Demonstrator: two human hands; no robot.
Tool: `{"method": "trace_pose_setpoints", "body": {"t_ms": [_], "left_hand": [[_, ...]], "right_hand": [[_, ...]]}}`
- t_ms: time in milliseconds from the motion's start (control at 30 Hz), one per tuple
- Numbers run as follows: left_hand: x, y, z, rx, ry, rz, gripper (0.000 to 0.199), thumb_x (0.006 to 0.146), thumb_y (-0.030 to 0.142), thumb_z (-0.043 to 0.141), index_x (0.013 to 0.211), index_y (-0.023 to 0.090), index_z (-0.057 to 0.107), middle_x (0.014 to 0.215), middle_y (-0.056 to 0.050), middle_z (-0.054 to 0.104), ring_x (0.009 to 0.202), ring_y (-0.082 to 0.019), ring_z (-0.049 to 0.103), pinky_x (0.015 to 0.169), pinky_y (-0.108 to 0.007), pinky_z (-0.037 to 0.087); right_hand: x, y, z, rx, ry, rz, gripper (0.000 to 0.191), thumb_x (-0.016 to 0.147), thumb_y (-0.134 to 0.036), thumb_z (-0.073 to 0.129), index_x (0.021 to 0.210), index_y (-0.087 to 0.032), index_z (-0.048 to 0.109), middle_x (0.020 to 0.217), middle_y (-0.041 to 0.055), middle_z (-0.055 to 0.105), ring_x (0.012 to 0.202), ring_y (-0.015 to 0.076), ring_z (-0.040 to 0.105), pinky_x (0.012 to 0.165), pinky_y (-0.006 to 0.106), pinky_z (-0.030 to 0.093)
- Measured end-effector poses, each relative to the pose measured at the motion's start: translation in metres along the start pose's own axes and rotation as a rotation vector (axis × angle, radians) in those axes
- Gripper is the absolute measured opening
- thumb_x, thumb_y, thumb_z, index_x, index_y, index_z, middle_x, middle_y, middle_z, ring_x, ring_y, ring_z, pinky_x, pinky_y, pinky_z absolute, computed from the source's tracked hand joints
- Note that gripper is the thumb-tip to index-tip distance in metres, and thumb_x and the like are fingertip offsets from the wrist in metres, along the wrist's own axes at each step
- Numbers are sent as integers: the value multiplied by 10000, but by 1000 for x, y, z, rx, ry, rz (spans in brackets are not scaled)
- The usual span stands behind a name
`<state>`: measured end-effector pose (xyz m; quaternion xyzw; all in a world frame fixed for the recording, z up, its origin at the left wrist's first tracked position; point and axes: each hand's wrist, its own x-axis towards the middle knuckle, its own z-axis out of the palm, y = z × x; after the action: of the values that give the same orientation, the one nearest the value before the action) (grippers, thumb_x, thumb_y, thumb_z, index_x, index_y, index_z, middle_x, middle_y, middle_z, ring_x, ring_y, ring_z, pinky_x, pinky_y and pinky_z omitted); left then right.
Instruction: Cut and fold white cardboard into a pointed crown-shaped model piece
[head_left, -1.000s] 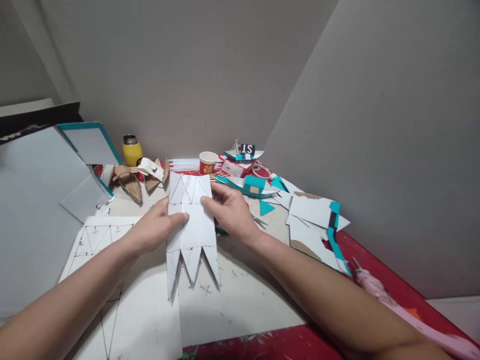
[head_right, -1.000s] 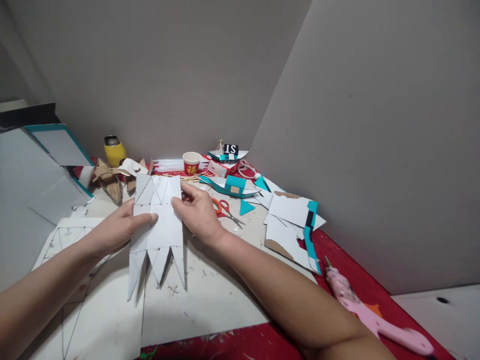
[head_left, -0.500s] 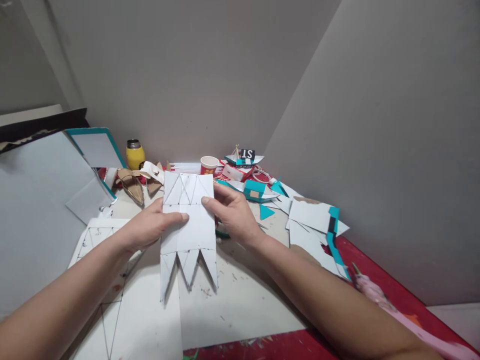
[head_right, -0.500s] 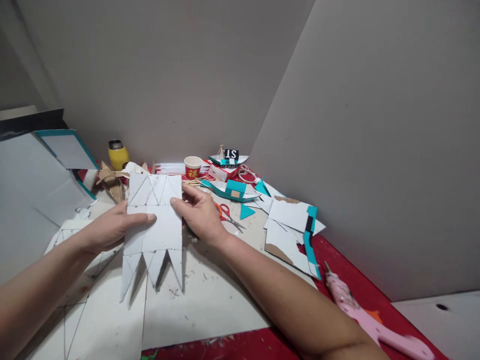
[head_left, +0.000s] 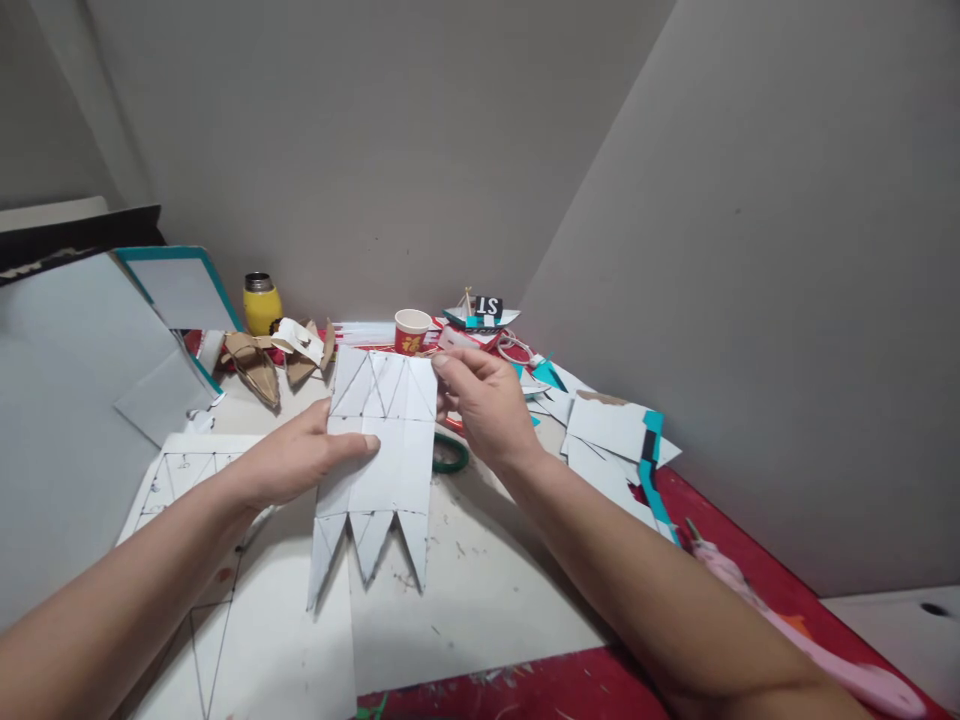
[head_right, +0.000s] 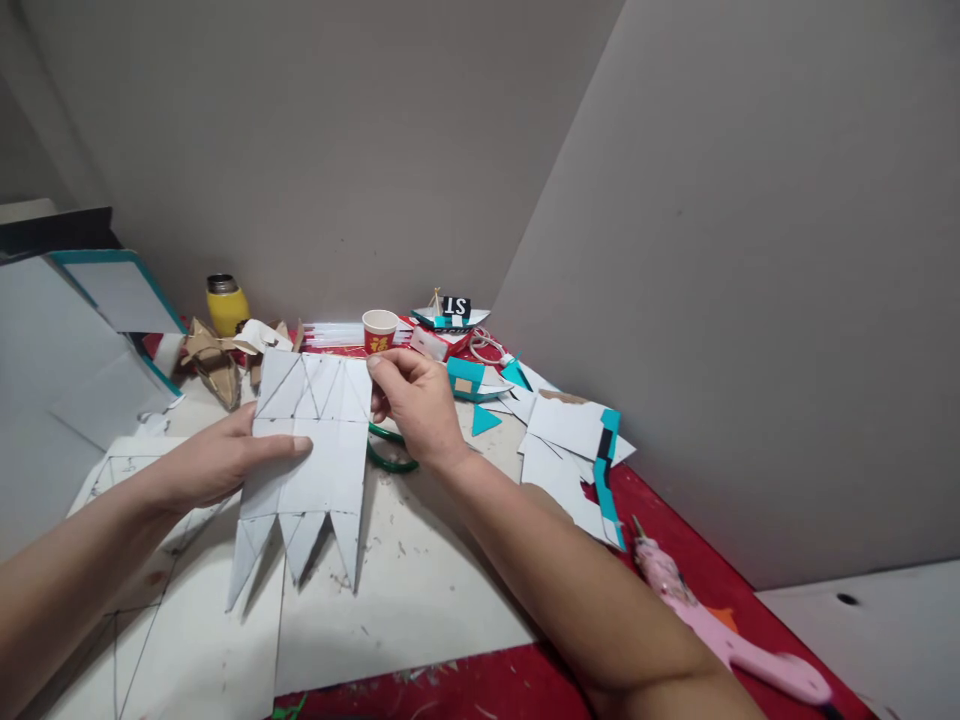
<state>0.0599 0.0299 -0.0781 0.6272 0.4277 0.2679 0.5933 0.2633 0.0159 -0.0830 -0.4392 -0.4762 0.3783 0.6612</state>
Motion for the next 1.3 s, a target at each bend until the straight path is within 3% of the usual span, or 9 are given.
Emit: {"method": "trace_pose_setpoints", "body": {"t_ms": [233,467,600,767,1133,1300], "left_hand": [[2,-6,2,7,4,-7,507,694,377,755,1142,169,640,1069,-133,727,960,-335,674,789,-421,541],[-1,-2,8,-79,-24,35,419,707,329,755,1087,175,667,974,-94,748,931,-306,686,756,-372,549],[-1,-4,10,-151,-51,47,413,727,308,749,1111,182,663,957,-81,755,919,-286,692,737,-341,556],[-1,-6,8,-180,-91,42,462,763,317,734,1195,188,632,1004,-70,752,937,-264,691,765,-325,556],[1,-8,5,-254,-82,79,572,761,347,739,1278,158,583,1121,-134,724,1011,-324,677,858,-433,543],[1,-5,2,-290,-109,109,560,764,332,736,1278,166,589,1100,-136,731,995,-323,683,869,-448,536]], "right_hand": [[-3,-1,3,-29,44,-11,138,756,-291,622,669,-188,598,497,-75,480,402,77,424,375,203,360],[-9,3,7,-7,32,21,170,732,-308,664,679,-194,550,570,-73,489,487,86,429,447,212,348],[-14,2,11,-1,-26,24,101,720,-268,650,772,-188,617,704,-33,613,639,128,553,611,260,453],[-19,-4,18,49,-60,27,205,677,-212,639,880,-190,628,857,4,687,818,184,628,798,333,486],[-32,-9,26,26,-160,83,453,652,-121,600,1092,-211,540,1058,41,690,933,205,638,794,313,514],[-30,-8,25,55,-151,110,377,687,-189,652,1055,-204,571,1019,42,684,934,199,627,771,294,505]]}}
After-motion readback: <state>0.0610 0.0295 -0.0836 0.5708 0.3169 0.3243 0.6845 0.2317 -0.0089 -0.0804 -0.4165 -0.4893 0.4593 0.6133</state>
